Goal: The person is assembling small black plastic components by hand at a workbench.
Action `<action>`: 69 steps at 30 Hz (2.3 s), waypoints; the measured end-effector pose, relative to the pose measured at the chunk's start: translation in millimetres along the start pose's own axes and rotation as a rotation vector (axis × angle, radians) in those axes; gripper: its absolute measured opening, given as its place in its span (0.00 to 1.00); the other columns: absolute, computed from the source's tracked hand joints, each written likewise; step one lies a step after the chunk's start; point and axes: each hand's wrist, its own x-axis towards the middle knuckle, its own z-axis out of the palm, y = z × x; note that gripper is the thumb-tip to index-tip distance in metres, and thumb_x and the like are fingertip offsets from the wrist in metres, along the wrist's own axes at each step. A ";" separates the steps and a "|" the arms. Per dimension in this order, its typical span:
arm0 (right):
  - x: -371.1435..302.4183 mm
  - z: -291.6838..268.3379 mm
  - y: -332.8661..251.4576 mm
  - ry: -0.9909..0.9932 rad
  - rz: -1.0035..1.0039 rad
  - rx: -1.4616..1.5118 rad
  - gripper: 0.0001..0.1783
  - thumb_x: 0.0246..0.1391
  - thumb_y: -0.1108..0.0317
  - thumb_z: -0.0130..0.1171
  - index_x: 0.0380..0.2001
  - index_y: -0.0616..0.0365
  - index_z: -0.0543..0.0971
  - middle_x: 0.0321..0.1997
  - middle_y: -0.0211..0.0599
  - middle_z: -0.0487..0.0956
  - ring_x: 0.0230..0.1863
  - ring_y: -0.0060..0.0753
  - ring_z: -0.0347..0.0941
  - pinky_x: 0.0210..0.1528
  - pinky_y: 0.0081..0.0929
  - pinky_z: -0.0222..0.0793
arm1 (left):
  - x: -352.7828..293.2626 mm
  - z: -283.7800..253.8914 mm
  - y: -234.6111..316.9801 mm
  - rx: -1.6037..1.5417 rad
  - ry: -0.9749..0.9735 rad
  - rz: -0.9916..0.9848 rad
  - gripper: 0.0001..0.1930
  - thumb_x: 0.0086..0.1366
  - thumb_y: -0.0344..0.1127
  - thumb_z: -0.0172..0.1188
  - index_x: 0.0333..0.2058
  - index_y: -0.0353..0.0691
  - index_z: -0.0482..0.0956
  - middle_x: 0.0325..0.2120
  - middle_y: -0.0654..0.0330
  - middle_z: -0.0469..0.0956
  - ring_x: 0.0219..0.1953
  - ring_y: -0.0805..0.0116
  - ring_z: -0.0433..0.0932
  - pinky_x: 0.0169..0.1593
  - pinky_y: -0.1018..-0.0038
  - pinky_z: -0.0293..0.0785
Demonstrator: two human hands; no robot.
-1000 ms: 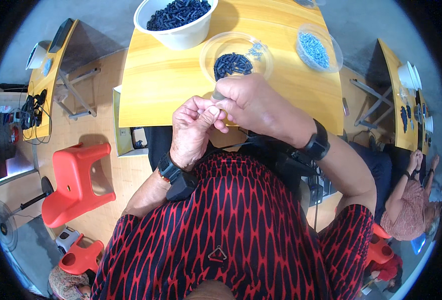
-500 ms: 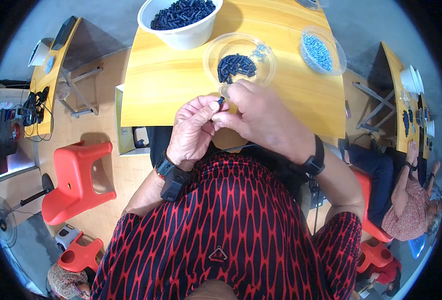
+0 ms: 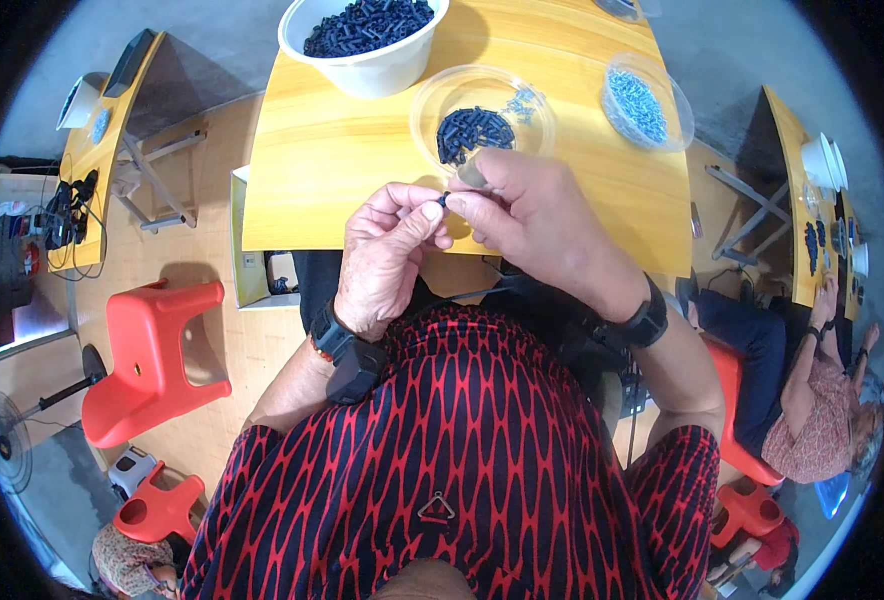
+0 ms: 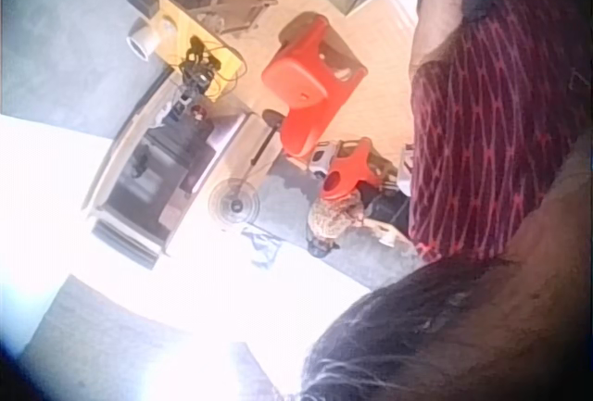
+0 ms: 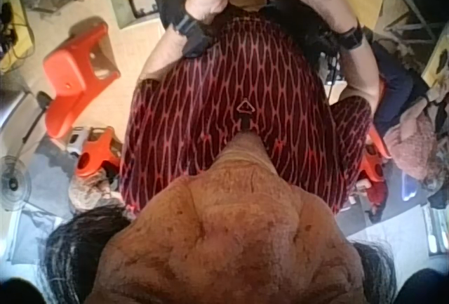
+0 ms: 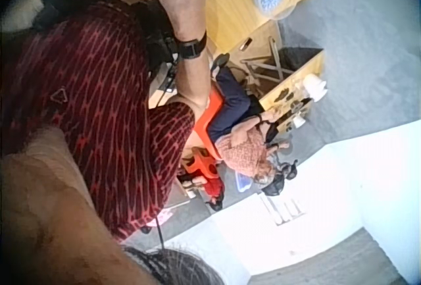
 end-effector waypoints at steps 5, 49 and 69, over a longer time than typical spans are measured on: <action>2.3 -3.3 4.3 -0.085 0.059 0.080 0.10 0.55 0.72 0.59 0.25 0.65 0.70 0.21 0.40 0.72 0.22 0.29 0.72 0.25 0.27 0.67 | -0.7 -0.7 0.3 0.123 -0.023 0.056 0.06 0.65 0.28 0.60 0.39 0.33 0.77 0.31 0.60 0.79 0.26 0.74 0.76 0.35 0.77 0.77; -16.5 9.0 8.2 -0.195 -0.397 -0.515 0.10 0.54 0.66 0.57 0.32 0.62 0.70 0.29 0.44 0.71 0.30 0.46 0.74 0.33 0.38 0.72 | -13.0 6.9 0.5 0.176 -0.058 0.016 0.03 0.66 0.25 0.57 0.33 0.32 0.77 0.26 0.58 0.80 0.27 0.73 0.78 0.35 0.78 0.75; 55.8 -51.0 6.7 -0.080 -0.356 -0.828 0.08 0.50 0.70 0.60 0.32 0.64 0.78 0.31 0.48 0.78 0.37 0.50 0.77 0.39 0.39 0.72 | 25.5 -61.4 82.2 0.407 0.746 0.854 0.06 0.61 0.25 0.62 0.35 0.37 0.74 0.28 0.60 0.77 0.26 0.76 0.75 0.33 0.80 0.74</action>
